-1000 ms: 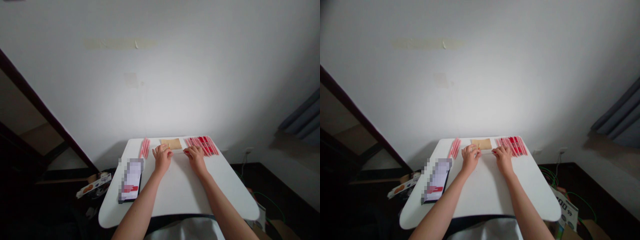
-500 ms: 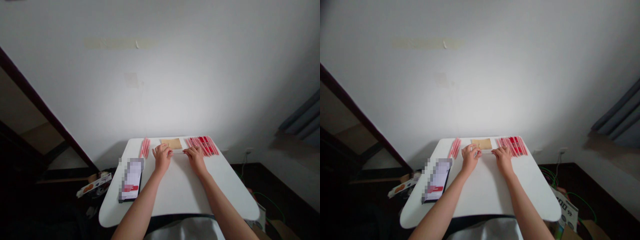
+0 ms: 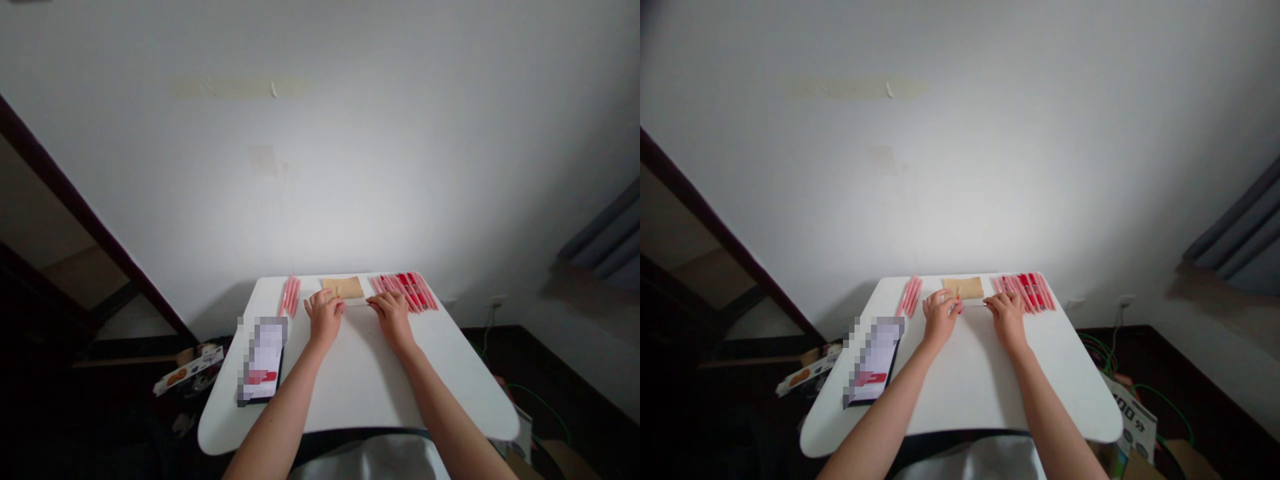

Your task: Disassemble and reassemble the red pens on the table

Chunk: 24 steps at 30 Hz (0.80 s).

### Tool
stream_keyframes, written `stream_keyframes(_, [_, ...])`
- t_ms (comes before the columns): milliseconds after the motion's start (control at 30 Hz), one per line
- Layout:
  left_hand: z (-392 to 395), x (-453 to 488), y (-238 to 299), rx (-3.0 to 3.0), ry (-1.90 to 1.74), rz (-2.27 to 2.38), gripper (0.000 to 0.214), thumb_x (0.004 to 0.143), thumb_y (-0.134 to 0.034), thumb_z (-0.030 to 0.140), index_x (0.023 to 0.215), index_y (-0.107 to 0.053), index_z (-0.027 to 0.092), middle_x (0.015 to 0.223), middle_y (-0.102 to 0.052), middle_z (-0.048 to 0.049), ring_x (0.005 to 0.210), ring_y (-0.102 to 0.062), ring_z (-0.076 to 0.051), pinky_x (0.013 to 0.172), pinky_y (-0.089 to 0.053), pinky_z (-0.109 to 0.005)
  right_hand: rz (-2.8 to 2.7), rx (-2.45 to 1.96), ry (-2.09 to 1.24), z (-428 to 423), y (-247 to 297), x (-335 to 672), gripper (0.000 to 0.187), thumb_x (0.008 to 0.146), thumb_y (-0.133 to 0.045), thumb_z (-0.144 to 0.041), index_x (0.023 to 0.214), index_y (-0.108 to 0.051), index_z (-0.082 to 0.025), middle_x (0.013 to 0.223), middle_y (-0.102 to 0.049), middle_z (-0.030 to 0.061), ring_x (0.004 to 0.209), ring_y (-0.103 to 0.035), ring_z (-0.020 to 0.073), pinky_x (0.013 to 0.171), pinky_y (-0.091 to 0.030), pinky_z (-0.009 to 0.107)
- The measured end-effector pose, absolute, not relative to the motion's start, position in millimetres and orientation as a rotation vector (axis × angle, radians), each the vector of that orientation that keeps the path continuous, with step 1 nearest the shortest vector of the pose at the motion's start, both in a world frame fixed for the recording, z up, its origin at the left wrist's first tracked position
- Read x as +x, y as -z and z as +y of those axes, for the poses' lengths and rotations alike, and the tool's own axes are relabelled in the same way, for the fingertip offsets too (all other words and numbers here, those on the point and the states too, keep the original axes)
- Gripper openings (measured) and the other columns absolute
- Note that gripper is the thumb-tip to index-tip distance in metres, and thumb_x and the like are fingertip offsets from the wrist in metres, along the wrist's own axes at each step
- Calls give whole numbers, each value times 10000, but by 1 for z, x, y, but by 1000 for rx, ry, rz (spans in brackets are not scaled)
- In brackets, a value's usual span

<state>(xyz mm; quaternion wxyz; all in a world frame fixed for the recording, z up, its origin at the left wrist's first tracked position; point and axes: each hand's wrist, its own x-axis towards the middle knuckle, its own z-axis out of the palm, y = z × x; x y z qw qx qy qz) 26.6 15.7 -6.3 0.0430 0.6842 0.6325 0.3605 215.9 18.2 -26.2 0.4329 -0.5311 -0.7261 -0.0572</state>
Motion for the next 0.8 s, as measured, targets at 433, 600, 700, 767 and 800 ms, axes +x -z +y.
stream_keyframes(433, [17,25,7,2088,-1147,1904,205,742,-714,288,946,-692,294,1212,-568,-39,1193,-445,-235,1085,-253,-531,-1799,-1327,131,18,26,216,233,931,-498,-357,942,-714,-271,905,-682,42,979,-431,246,857,-312,395])
stream_keyframes(600, [18,25,9,2077,-1127,1944,124,822,-621,334,884,-715,282,1220,-576,-50,1201,-439,-247,1078,-252,-553,-1804,-1322,127,20,27,217,240,934,-488,-363,946,-714,-282,918,-679,47,975,-433,248,846,-311,394])
stream_keyframes(700, [17,26,8,2087,-1115,1943,114,821,-619,321,821,-722,272,1219,-580,-49,1198,-442,-255,1073,-257,-561,-1804,-1316,135,19,27,217,229,930,-498,-352,945,-714,-277,929,-683,44,979,-433,248,856,-309,400])
stream_keyframes(767, [16,26,7,2095,-1122,1930,89,805,-639,307,808,-720,270,1214,-583,-48,1198,-444,-254,1075,-256,-559,-1806,-1314,137,19,27,216,219,927,-507,-347,944,-714,-276,929,-685,43,982,-436,249,860,-310,404])
stream_keyframes(800, [16,26,7,2100,-1128,1923,77,799,-646,299,807,-717,271,1213,-583,-47,1198,-445,-252,1077,-254,-557,-1807,-1315,135,19,27,216,217,925,-509,-347,941,-714,-278,925,-686,44,982,-438,249,859,-311,405])
